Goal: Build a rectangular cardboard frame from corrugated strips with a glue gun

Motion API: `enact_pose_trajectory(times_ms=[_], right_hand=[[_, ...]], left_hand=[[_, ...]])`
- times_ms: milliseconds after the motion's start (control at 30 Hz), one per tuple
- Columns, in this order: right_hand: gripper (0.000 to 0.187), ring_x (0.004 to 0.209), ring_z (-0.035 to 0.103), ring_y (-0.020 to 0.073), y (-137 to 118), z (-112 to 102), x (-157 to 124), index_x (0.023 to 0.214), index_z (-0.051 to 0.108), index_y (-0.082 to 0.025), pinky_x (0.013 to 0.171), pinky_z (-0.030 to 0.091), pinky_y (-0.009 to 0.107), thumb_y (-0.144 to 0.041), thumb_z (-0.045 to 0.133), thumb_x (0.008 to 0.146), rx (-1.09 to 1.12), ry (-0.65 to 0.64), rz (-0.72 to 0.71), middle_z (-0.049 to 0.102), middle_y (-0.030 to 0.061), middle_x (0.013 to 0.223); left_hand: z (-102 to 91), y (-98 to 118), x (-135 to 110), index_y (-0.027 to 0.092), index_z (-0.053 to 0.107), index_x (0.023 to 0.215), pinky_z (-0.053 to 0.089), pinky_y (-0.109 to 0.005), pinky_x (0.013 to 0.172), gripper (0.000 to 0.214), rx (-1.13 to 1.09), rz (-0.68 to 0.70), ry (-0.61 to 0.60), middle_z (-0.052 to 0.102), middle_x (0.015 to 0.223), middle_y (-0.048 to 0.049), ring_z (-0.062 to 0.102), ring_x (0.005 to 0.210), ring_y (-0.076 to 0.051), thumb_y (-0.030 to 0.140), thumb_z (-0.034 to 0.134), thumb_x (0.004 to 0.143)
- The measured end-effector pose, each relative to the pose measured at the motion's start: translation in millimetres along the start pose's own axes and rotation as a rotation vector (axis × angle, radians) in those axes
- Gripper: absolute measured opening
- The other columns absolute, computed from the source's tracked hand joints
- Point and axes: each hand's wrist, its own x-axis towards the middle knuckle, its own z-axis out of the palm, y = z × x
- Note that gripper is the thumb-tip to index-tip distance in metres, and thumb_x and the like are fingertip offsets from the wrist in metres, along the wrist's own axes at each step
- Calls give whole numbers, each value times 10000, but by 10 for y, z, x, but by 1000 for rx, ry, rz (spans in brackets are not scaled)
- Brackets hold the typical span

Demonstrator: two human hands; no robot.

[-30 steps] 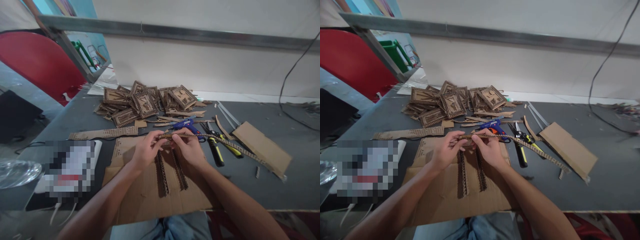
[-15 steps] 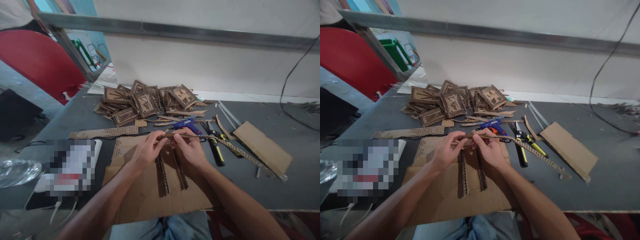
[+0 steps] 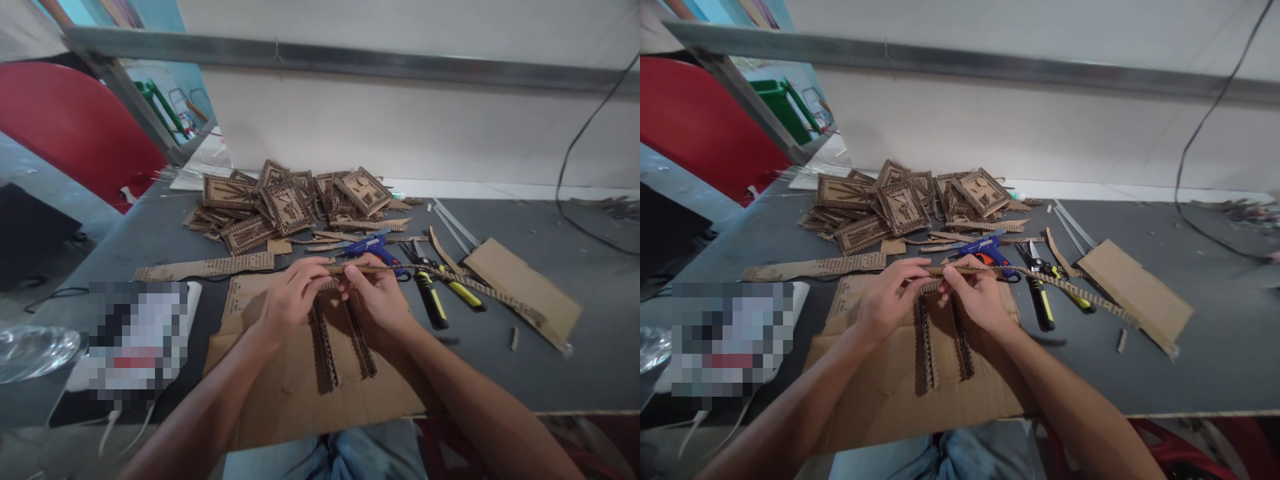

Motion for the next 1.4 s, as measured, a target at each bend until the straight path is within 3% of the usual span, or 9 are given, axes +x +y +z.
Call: enact_pose_trajectory(times_ms=[100, 267, 333, 500, 600, 867, 1067, 1267, 1400], right_hand=[[348, 554, 659, 152, -19, 2, -2, 851, 593, -237, 528, 588, 307, -565, 707, 875, -57, 5, -14, 685, -25, 649], [329, 597, 680, 154, -14, -18, -2, 884, 611, -241, 568, 604, 310, -558, 700, 881, -130, 30, -52, 689, -20, 694], [315, 595, 680, 147, -9, -29, 0, 883, 607, -236, 571, 603, 302, -537, 697, 891, -137, 22, -66, 690, -20, 699], [311, 598, 679, 150, -3, -45, 10, 871, 599, -232, 554, 598, 298, -529, 691, 897, -149, 1, -70, 687, -16, 677], [316, 598, 678, 153, 5, -54, 13, 880, 607, -235, 550, 598, 302, -536, 702, 883, -145, 6, -67, 683, -18, 679], [270, 570, 658, 148, -18, -44, -7, 940, 694, -254, 562, 607, 320, -474, 784, 813, -188, 9, -71, 711, -10, 759], [225, 544, 659, 155, -1, -22, -22, 911, 672, -246, 545, 603, 316, -441, 761, 839, -149, 27, -65, 680, -27, 653], [269, 546, 658, 155, 2, -25, -32, 927, 662, -251, 552, 602, 320, -487, 755, 839, -151, 21, -39, 677, -25, 673], [212, 567, 657, 143, -33, -43, -34, 926, 690, -254, 557, 588, 296, -426, 776, 837, -176, -3, -87, 706, -18, 727]], left_hand=[[10, 36, 11, 201, 651, 952, 630, -345, 866, 80, -124, -157, -25, 739, 1176, -100, 724, 1039, -204, 227, 584, 986], [31, 40, 11, 172, 636, 916, 658, -270, 596, 176, -448, -438, -70, 709, 1226, -115, 720, 702, -130, 344, 631, 959], [31, 18, 6, 169, 640, 908, 670, -275, 610, 191, -492, -486, -70, 718, 1186, -107, 722, 697, -130, 355, 655, 943], [52, -20, -14, 182, 628, 960, 679, -290, 589, 238, -541, -569, -61, 706, 840, -35, 751, 743, -186, 401, 702, 906], [72, -3, -18, 187, 595, 1031, 678, -294, 570, 316, -589, -605, -12, 723, 889, -45, 765, 806, -212, 428, 729, 878], [81, 47, -54, 204, 540, 1143, 666, -242, 579, 370, -504, -493, 59, 788, 1003, -73, 761, 665, -152, 425, 711, 901], [83, 73, -86, 199, 603, 1117, 677, -251, 605, 292, -435, -393, 55, 770, 1054, -71, 782, 758, -169, 423, 665, 941], [81, 79, -93, 190, 584, 1173, 662, -218, 587, 307, -389, -402, 62, 795, 970, -61, 770, 649, -149, 374, 677, 945], [77, 74, -129, 196, 550, 1216, 663, -216, 622, 311, -350, -303, 83, 806, 994, -65, 791, 736, -170, 298, 679, 952]])
